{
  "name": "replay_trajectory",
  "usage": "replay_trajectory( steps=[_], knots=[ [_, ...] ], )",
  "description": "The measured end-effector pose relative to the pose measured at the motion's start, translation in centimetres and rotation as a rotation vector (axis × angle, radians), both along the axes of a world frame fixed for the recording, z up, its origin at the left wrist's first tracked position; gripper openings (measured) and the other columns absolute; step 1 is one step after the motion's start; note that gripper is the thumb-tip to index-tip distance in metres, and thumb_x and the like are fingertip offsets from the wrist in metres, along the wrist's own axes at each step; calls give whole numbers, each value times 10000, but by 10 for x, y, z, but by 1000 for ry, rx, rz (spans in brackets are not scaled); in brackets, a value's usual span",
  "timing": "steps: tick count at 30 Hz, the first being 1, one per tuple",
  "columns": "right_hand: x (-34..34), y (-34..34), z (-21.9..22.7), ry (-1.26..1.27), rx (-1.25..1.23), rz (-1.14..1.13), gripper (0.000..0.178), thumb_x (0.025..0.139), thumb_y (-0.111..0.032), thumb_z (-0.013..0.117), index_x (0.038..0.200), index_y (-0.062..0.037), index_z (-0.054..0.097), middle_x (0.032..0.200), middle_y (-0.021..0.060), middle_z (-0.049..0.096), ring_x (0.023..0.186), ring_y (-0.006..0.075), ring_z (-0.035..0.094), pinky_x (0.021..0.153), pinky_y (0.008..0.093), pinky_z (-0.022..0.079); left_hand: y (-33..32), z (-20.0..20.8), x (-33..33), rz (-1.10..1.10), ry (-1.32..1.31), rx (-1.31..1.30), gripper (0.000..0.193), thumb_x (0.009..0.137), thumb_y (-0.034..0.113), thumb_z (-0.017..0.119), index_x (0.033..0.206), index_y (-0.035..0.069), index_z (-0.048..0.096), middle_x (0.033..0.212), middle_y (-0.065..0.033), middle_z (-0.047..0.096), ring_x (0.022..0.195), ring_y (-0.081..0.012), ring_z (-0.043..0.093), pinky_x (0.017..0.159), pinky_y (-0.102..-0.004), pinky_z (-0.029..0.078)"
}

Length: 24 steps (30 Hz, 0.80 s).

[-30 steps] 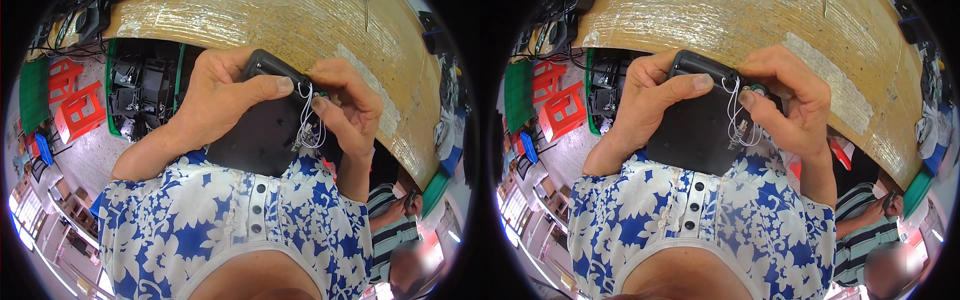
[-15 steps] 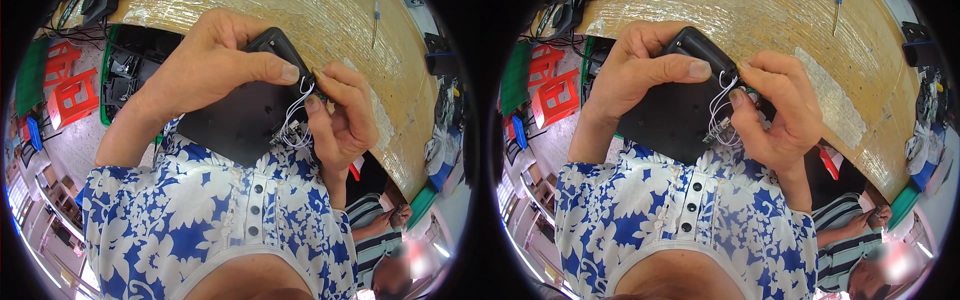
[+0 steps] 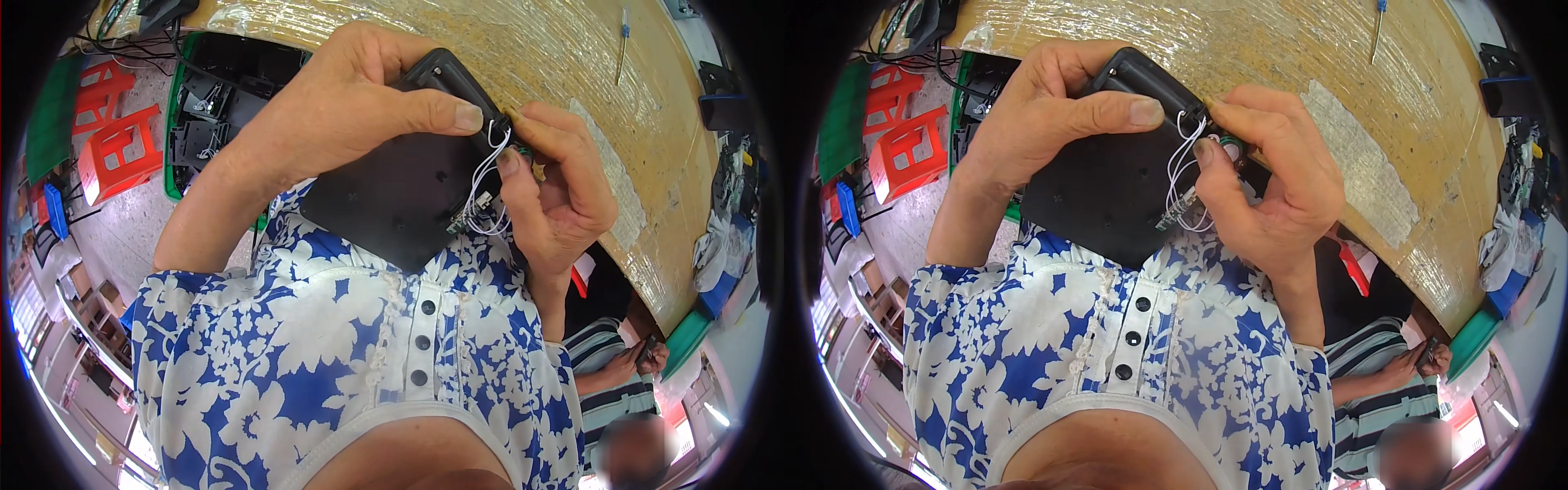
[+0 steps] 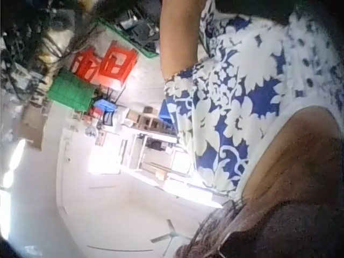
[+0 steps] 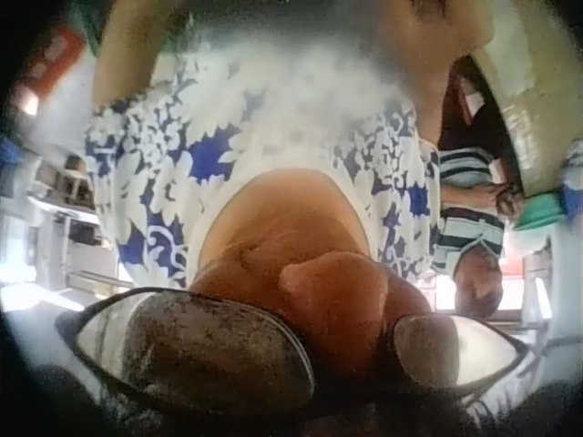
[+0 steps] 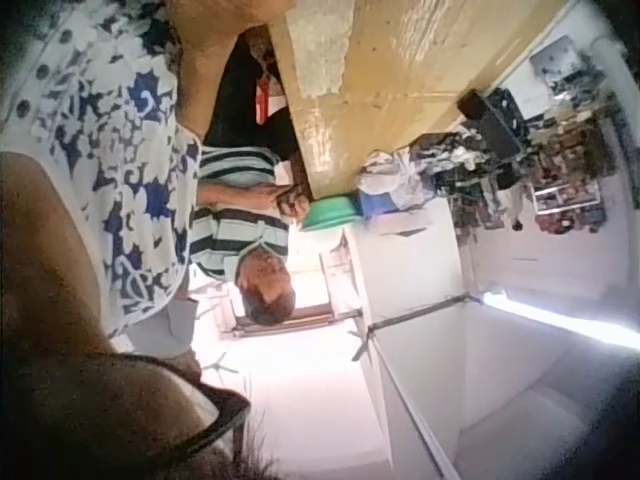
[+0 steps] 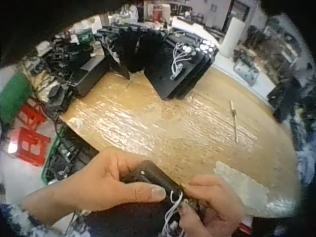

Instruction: Assembling small electronic components and wiring into plastic device housings.

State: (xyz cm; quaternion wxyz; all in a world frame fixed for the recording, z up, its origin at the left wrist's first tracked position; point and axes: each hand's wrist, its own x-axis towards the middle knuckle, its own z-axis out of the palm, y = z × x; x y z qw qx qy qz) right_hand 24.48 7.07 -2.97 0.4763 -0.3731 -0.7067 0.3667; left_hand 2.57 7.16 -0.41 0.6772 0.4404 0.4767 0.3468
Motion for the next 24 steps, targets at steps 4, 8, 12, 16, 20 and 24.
replay_trajectory(
  steps=[4, 8, 12, 16, 20, 24],
  knots=[
    [-2, 4, 5, -70, 64, -10, 308, 669, 106, 704, 972, 53, 690, 957, 167, 668, 808, 212, 648, 672, 265, 503, 10, 2, -5, -63, 10, -33, 212, 839, 133, 748, 1006, 9, 710, 873, -18, 711, 759, -52, 646, 715, -196, 521],
    [-3, 7, 3, -103, 142, -20, 313, 664, 110, 704, 971, 54, 689, 957, 171, 668, 807, 218, 651, 683, 270, 508, 14, 10, 1, -37, -3, -53, 189, 826, 109, 746, 985, 13, 708, 874, -8, 705, 782, -49, 643, 754, -196, 516],
    [-1, 4, 2, -120, 145, -9, 315, 674, 107, 710, 984, 57, 687, 981, 173, 665, 845, 216, 649, 714, 273, 509, 11, 4, 2, -31, 39, -29, 178, 823, 91, 739, 979, 10, 706, 872, -3, 701, 775, -46, 640, 758, -194, 514],
    [-3, -4, -3, 148, -169, 4, 330, 727, 94, 710, 1052, 75, 657, 1048, 153, 651, 910, 177, 624, 746, 264, 502, 6, 2, 3, -13, 99, -33, 191, 818, 82, 747, 986, 3, 701, 862, -3, 695, 772, -44, 635, 738, -189, 511],
    [-3, -10, 3, 149, -281, -42, 329, 754, 86, 706, 1076, 81, 639, 1073, 144, 642, 932, 161, 609, 772, 256, 496, 5, 4, 3, -3, 94, -6, 212, 811, 78, 757, 995, -5, 695, 855, -6, 689, 765, -41, 628, 718, -181, 507],
    [-2, -8, 1, 142, -196, -5, 314, 739, 87, 702, 1049, 73, 654, 1066, 152, 644, 913, 173, 612, 804, 258, 486, 3, 8, 4, -8, 108, -21, 210, 810, 77, 756, 991, -8, 691, 853, -3, 686, 765, -36, 623, 712, -179, 503]
  ],
)
